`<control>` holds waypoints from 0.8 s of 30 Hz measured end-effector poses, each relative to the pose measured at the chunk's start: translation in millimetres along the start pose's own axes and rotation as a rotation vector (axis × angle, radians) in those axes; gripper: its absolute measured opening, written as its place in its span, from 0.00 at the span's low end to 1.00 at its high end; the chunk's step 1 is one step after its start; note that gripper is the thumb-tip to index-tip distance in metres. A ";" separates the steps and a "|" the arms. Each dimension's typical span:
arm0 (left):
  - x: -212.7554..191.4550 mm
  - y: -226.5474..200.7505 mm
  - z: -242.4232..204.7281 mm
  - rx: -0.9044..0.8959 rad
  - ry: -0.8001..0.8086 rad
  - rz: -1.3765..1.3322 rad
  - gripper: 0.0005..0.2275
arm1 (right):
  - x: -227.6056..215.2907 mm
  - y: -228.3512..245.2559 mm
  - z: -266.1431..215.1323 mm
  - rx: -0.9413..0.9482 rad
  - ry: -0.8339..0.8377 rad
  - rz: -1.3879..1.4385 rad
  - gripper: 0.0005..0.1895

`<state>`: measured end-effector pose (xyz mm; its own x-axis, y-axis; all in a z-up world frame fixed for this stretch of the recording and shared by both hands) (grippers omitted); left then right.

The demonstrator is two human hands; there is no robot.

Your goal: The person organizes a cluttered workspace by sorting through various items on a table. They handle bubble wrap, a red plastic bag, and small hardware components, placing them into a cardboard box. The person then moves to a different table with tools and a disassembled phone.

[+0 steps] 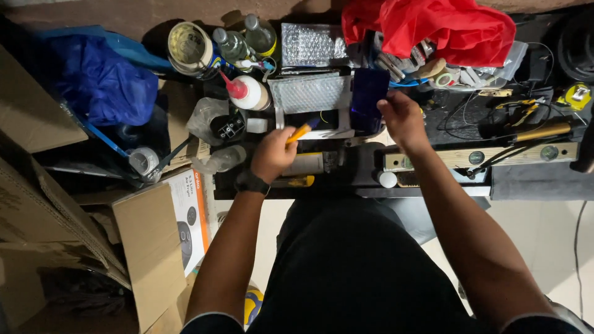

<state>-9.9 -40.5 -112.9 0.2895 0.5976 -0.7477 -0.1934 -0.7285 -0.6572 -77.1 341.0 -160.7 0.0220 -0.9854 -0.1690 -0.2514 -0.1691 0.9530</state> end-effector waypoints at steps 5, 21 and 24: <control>3.4 -20.0 -30.7 -0.086 0.232 0.172 0.29 | 6.0 57.9 -8.9 -0.071 0.013 -0.263 0.06; 6.2 -27.9 -49.6 -0.231 0.315 0.086 0.29 | 91.3 137.8 9.1 -0.322 0.135 -0.511 0.10; 7.4 -18.9 -51.0 -0.262 0.388 0.103 0.31 | 110.8 167.1 -0.1 -0.400 0.234 -0.543 0.10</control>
<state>43.7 -39.3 -101.2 0.6191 0.3851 -0.6844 -0.0108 -0.8673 -0.4977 -116.6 203.5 -20.1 0.2615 -0.7313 -0.6300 0.2272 -0.5877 0.7765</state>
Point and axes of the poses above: each hand's wrist, its own z-axis towards the middle knuckle, its own x-axis out of the palm, y = z × x, the point moved 9 cm from there along z, towards the middle knuckle, and after that the axes turned 6 degrees about x, right-handed, at the moved point
